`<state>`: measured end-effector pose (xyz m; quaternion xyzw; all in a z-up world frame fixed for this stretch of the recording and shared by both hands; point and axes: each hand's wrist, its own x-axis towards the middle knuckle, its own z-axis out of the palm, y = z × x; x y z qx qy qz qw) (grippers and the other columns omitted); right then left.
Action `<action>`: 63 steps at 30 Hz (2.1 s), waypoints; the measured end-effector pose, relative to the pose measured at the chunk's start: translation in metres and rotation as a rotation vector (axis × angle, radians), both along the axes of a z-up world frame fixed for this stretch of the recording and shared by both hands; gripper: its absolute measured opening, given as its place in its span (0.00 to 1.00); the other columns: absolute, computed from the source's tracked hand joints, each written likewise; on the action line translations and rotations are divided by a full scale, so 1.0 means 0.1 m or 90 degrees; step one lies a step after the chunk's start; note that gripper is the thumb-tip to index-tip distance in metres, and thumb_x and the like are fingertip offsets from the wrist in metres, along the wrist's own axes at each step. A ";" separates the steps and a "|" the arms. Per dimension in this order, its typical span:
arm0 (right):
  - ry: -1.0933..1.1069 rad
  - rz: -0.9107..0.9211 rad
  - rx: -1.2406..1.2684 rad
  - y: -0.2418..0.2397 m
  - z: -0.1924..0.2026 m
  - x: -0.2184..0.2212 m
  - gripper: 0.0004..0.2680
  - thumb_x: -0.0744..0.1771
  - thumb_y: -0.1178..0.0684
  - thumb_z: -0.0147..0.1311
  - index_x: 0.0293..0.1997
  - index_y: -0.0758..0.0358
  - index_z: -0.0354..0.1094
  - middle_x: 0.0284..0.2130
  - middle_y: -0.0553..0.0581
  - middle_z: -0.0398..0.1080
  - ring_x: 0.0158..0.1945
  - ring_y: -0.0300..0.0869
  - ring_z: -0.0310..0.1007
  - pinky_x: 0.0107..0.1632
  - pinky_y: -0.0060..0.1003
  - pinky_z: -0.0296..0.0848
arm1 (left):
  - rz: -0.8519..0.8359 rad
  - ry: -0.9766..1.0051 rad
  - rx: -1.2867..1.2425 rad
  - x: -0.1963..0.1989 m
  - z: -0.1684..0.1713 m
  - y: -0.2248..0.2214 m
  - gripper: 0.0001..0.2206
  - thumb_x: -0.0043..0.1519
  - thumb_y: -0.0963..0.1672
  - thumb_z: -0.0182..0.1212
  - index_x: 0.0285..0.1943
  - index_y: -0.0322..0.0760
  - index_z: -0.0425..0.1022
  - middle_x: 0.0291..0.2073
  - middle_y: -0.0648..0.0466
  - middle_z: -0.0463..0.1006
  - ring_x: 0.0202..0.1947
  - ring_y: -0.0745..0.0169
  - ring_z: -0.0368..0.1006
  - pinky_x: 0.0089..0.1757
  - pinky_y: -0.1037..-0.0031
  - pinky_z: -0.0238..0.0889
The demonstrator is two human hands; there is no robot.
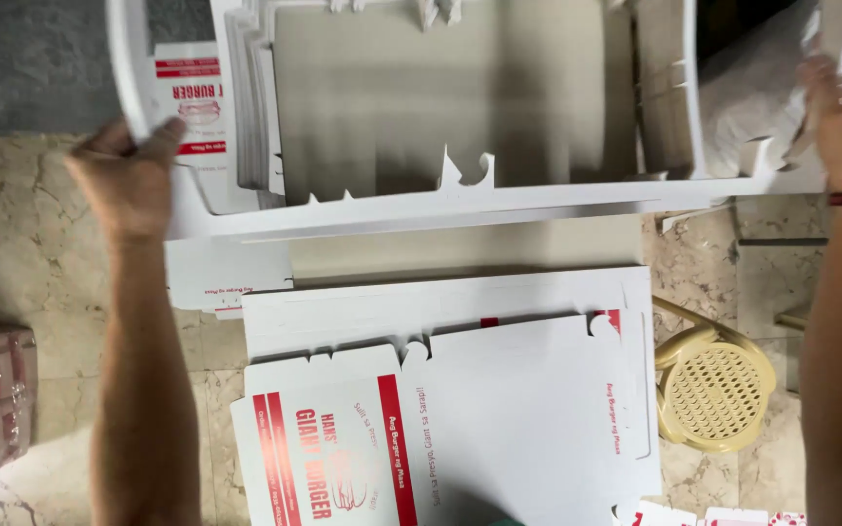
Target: The person is removing plastic frames from stacks of flat-packed cardboard burger boxes and organizing the boxes on the floor.
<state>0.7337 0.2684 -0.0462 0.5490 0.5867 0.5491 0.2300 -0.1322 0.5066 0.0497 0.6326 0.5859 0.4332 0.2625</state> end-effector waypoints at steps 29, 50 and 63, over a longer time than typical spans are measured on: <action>0.341 -0.034 -0.591 0.10 0.66 -2.09 0.28 0.66 0.26 0.40 0.73 0.43 0.55 0.70 0.41 0.59 0.18 0.31 0.80 0.20 0.27 0.82 | -0.538 0.851 -0.069 0.34 -0.30 -0.52 0.25 0.61 0.53 0.56 0.68 0.53 0.68 0.61 0.51 0.76 0.75 0.68 0.56 0.74 0.45 0.28; 1.071 -0.200 0.043 -3.25 -0.35 -4.06 0.20 0.68 0.55 0.51 0.67 0.75 0.61 0.58 0.73 0.71 0.56 0.60 0.73 0.60 0.52 0.68 | 0.186 0.171 -0.673 -0.69 -0.40 -4.41 0.33 0.55 0.39 0.39 0.74 0.47 0.65 0.52 0.44 0.79 0.49 0.38 0.72 0.42 0.47 0.64; 1.663 -0.568 -0.318 -3.10 1.31 -4.08 0.30 0.64 0.43 0.60 0.72 0.68 0.55 0.68 0.79 0.56 0.74 0.71 0.45 0.67 0.77 0.41 | 0.137 -0.013 -0.689 -1.76 -0.85 -4.92 0.34 0.55 0.44 0.71 0.74 0.37 0.65 0.60 0.31 0.74 0.58 0.32 0.72 0.47 0.55 0.72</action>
